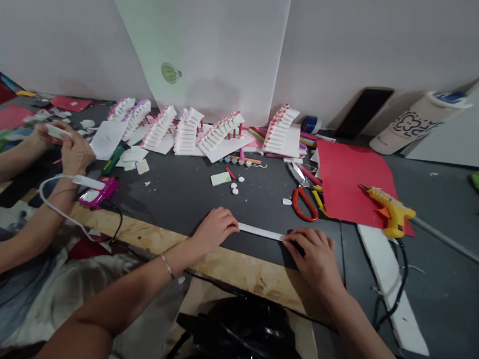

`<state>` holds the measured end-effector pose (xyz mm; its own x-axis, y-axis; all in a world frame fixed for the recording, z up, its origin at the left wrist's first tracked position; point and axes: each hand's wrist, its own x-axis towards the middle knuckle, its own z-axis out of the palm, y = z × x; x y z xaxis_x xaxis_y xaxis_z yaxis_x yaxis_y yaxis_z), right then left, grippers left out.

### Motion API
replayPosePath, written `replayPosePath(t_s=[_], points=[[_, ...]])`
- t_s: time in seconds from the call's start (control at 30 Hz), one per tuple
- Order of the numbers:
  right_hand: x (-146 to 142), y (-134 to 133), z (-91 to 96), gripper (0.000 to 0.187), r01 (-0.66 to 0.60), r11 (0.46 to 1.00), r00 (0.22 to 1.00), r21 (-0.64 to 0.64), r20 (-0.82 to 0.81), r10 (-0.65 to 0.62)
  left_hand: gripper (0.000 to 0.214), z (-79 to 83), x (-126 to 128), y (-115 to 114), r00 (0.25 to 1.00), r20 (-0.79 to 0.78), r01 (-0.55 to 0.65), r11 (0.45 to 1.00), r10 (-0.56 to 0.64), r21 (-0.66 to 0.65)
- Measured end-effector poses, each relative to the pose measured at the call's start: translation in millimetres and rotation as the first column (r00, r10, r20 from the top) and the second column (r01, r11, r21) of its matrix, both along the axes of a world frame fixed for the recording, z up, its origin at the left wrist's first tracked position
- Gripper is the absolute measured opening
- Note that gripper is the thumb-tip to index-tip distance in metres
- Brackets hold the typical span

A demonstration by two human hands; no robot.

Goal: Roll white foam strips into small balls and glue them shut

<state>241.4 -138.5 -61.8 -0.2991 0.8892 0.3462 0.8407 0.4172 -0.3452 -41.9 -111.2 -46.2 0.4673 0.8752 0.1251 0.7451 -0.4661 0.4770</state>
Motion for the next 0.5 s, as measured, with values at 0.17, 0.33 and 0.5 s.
replayPosePath(t_s=[0.17,0.33,0.5], points=[[-0.9,-1.6,2.2,0.02,0.033,0.999,0.999,0.011,-0.014,-0.033,0.014,1.0,-0.3,1.2,0.999,-0.043,-0.007,1.0,0.006,-0.019],[-2.4,-2.4,4.3,0.021,0.067,0.998,0.998,0.01,-0.017,-0.067,0.011,5.3,0.1,1.5,1.0,0.006,-0.029,0.997,0.03,-0.067],[0.1,1.4,-1.9,0.025,0.103,0.994,0.993,-0.031,-0.059,-0.105,0.009,10.0,0.6,3.8,0.997,0.054,-0.042,0.991,0.049,-0.129]])
